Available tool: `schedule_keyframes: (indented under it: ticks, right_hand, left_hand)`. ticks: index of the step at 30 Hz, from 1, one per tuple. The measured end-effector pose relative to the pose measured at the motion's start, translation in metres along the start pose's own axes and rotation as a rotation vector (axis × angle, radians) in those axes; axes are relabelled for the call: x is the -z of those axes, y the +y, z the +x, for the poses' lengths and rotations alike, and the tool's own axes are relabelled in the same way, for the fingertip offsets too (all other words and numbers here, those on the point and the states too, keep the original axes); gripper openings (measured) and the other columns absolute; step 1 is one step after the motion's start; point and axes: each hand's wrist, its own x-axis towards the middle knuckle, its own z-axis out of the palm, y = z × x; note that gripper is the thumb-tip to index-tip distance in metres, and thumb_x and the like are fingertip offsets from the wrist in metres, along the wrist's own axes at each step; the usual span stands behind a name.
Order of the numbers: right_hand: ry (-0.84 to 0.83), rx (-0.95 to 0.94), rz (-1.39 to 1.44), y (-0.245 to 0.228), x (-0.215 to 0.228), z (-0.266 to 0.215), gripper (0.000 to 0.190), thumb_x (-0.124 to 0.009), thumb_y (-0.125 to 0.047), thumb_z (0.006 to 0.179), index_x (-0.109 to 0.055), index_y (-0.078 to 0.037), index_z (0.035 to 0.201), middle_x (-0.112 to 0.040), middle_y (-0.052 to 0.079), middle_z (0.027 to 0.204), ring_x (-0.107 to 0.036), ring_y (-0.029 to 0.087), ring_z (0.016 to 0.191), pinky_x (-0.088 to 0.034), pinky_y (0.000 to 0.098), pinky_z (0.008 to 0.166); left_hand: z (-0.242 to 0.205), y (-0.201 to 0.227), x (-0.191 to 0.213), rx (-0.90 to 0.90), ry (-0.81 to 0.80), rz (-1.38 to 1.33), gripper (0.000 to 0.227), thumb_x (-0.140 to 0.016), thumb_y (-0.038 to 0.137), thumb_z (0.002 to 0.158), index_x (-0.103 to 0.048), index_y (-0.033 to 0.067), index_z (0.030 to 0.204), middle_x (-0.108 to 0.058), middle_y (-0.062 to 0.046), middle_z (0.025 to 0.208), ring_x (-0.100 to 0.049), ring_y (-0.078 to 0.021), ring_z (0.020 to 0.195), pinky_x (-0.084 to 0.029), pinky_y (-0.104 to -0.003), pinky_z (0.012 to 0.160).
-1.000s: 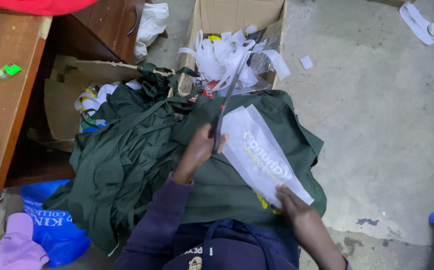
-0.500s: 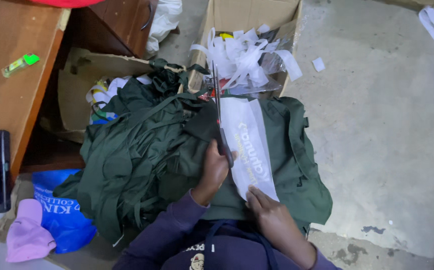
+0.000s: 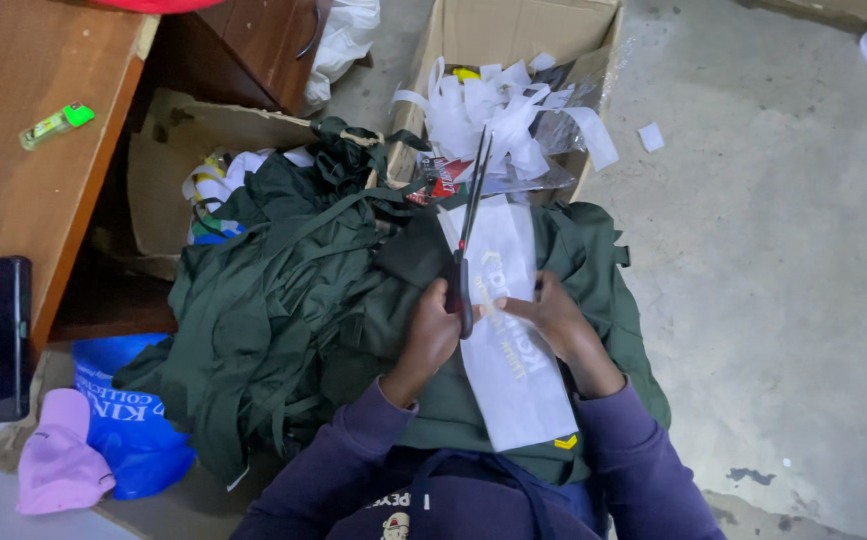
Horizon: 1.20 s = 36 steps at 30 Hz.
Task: The person uses shears to cut through a pile of green textile material and white strips of fabric while sitting on the floor.
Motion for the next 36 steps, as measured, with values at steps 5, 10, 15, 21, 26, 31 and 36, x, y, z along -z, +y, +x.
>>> schedule_keyframes:
  ticks: [5,10,15,21,26,31,36]
  right_hand:
    - [0.054,0.071,-0.206,-0.001,-0.015,0.0,0.069,-0.098,-0.026,0.07,-0.057,-0.001,0.119,-0.07,0.016,0.095,-0.068,0.026,0.088,-0.054,0.0439,0.071]
    - [-0.026,0.133,-0.09,-0.004,-0.022,-0.008,0.052,-0.093,-0.016,0.071,-0.067,0.0,0.114,-0.072,0.011,0.095,-0.066,0.022,0.089,-0.054,0.0423,0.074]
    - [-0.054,0.068,0.121,0.017,-0.015,0.002,0.04,-0.092,-0.003,0.07,-0.073,0.002,0.105,-0.076,0.013,0.088,-0.071,0.025,0.081,-0.06,0.0412,0.071]
    - [-0.008,0.07,0.076,0.008,-0.025,-0.002,0.039,-0.091,-0.006,0.069,-0.07,0.002,0.102,-0.075,0.015,0.084,-0.075,0.031,0.078,-0.062,0.0455,0.068]
    - [0.239,0.189,-0.523,0.059,-0.019,0.038,0.025,-0.066,-0.023,0.093,-0.064,0.001,0.1,-0.074,0.028,0.086,-0.072,0.049,0.092,-0.056,0.0566,0.075]
    - [0.325,0.309,-0.858,0.06,-0.015,0.043,0.009,-0.058,-0.007,0.095,-0.064,-0.003,0.098,-0.074,0.023,0.076,-0.076,0.039,0.079,-0.061,0.0495,0.068]
    - [0.256,0.451,-0.826,0.051,-0.022,0.041,0.011,-0.058,0.003,0.09,-0.066,0.01,0.094,-0.07,0.035,0.074,-0.07,0.054,0.08,-0.054,0.0615,0.064]
  left_hand:
    - [-0.002,-0.002,-0.01,0.006,0.008,-0.07,0.025,-0.081,0.009,0.065,-0.059,0.0108,0.076,-0.061,-0.004,0.063,-0.057,-0.0144,0.062,-0.043,-0.026,0.055]
    - [-0.01,0.003,-0.011,0.013,-0.038,-0.255,0.026,-0.081,0.001,0.066,-0.065,0.0071,0.085,-0.065,-0.004,0.067,-0.06,-0.0126,0.063,-0.045,-0.023,0.055]
    - [0.0,-0.031,-0.017,-0.005,-0.109,-0.526,0.041,-0.085,-0.005,0.066,-0.067,0.0008,0.102,-0.068,-0.005,0.081,-0.065,-0.0128,0.076,-0.051,-0.022,0.064]
    - [-0.01,-0.011,-0.012,0.002,-0.131,-0.61,0.044,-0.088,-0.009,0.063,-0.068,0.0005,0.101,-0.067,-0.005,0.079,-0.068,-0.0137,0.073,-0.053,-0.021,0.064]
    - [-0.054,0.053,-0.013,-0.015,-0.306,-0.716,0.037,-0.088,-0.01,0.062,-0.065,0.0017,0.089,-0.063,-0.003,0.071,-0.062,-0.0115,0.065,-0.05,-0.021,0.058]
    - [-0.009,0.105,0.01,0.542,0.071,-1.421,0.019,-0.075,0.007,0.088,-0.058,0.0028,0.08,-0.061,-0.002,0.067,-0.062,-0.011,0.062,-0.049,-0.017,0.065]
    - [0.018,0.189,-0.001,-0.607,-0.272,-0.804,0.049,-0.087,-0.013,0.062,-0.071,0.0032,0.105,-0.077,-0.011,0.101,-0.074,-0.0229,0.102,-0.061,-0.041,0.094]
